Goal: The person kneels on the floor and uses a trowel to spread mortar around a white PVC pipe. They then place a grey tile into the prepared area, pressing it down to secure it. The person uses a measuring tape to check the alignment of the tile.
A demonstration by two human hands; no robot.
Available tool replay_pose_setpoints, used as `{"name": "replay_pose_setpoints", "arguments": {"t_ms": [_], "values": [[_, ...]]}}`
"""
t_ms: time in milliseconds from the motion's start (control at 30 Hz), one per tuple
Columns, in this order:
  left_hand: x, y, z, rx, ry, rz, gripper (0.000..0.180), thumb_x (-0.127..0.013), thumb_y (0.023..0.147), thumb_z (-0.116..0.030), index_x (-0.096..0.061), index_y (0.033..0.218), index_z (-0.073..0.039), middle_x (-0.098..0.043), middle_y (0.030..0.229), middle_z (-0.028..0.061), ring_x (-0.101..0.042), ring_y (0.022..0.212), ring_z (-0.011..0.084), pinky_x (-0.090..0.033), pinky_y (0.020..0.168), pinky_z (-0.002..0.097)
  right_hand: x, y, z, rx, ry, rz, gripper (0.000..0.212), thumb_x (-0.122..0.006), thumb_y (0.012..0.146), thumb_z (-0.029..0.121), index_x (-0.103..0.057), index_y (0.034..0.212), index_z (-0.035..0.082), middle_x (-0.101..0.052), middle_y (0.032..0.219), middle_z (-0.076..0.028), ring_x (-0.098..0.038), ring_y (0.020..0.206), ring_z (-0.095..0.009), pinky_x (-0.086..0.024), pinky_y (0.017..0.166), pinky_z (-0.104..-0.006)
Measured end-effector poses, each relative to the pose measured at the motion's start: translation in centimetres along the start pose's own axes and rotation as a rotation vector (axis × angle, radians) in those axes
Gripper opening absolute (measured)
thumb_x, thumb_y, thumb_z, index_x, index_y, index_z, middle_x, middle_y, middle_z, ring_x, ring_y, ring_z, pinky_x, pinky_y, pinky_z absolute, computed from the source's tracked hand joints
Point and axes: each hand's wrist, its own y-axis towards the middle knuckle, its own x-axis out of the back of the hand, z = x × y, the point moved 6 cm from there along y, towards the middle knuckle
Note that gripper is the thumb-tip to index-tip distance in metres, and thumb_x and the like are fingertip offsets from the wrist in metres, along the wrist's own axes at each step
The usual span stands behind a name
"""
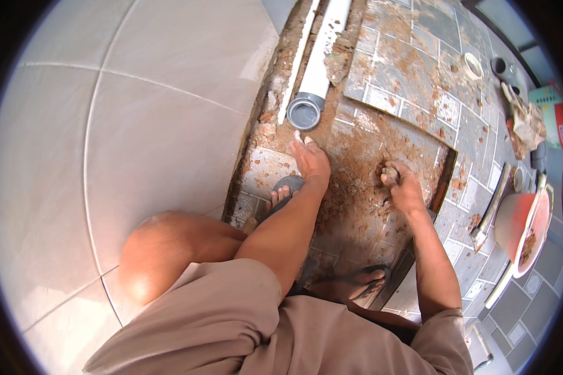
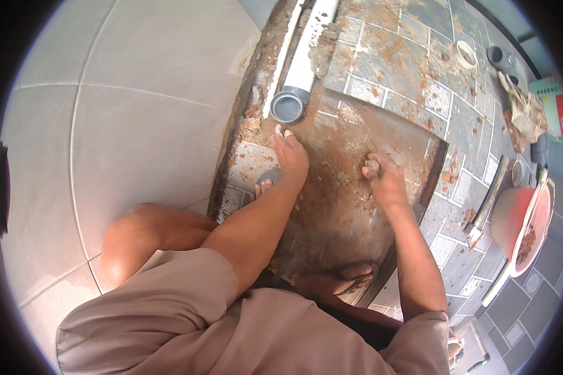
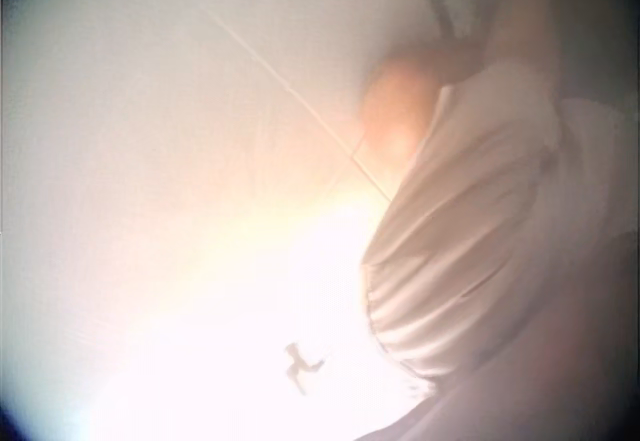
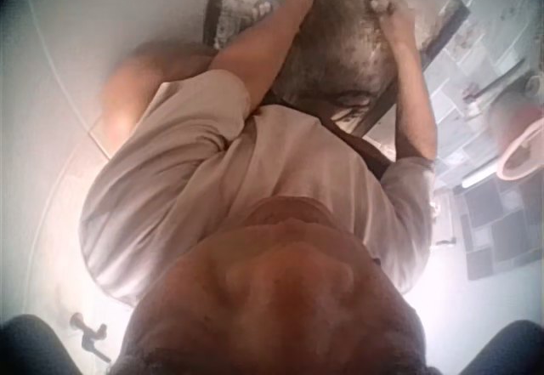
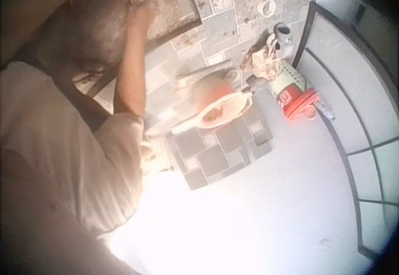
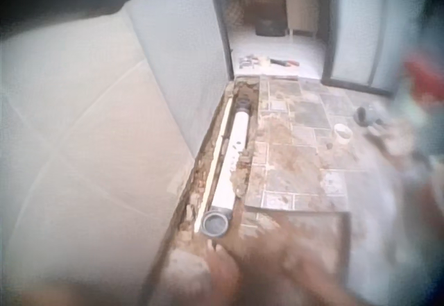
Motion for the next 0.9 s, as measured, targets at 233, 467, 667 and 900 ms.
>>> {"name": "replay_pose_setpoints", "arguments": {"t_ms": [233,467,667,900], "values": [[-2.3,4.6,1.6,0.198,-0.164,-0.084,0.07,-0.04,0.109,-0.041,-0.029,0.16,0.006,-0.034,0.162,0.0342,-0.036,0.15,0.0468,-0.033,0.123,0.0482,0.4,3.1,6.3,-0.421,0.728,0.169,0.047,-0.068,0.102,0.027,-0.059,0.14,0.002,-0.07,0.129,-0.016,-0.069,0.114,-0.025,-0.055,0.094,-0.0352],[-3.5,4.9,2.8,0.345,-0.083,-0.032,0.068,-0.042,0.108,-0.048,-0.037,0.161,-0.005,-0.052,0.152,0.0282,-0.055,0.133,0.0474,-0.043,0.11,0.0536,-3.7,13.1,17.6,-0.294,1.02,0.219,0.046,-0.062,0.105,0.019,-0.053,0.145,-0.001,-0.067,0.131,-0.017,-0.067,0.116,-0.025,-0.055,0.096,-0.0371],[-2.8,4.6,2.6,0.323,-0.071,-0.128,0.066,-0.042,0.108,-0.047,-0.04,0.159,-0.005,-0.057,0.147,0.0277,-0.057,0.131,0.0476,-0.044,0.108,0.0548,-5.9,22.9,21.2,-0.314,1.056,0.091,0.034,-0.066,0.103,0.013,-0.061,0.134,-0.001,-0.072,0.114,-0.015,-0.073,0.093,-0.021,-0.064,0.079,-0.0305],[-3.8,4.5,3.2,0.41,0.021,-0.06,0.066,-0.04,0.11,-0.043,-0.039,0.157,0.002,-0.053,0.15,0.0307,-0.053,0.134,0.0483,-0.041,0.111,0.0554,-4.4,33.3,18.6,0.063,0.075,-0.195,0.038,-0.078,0.09,0.024,-0.07,0.107,-0.009,-0.073,0.104,-0.029,-0.075,0.092,-0.039,-0.061,0.083,-0.0417]]}}
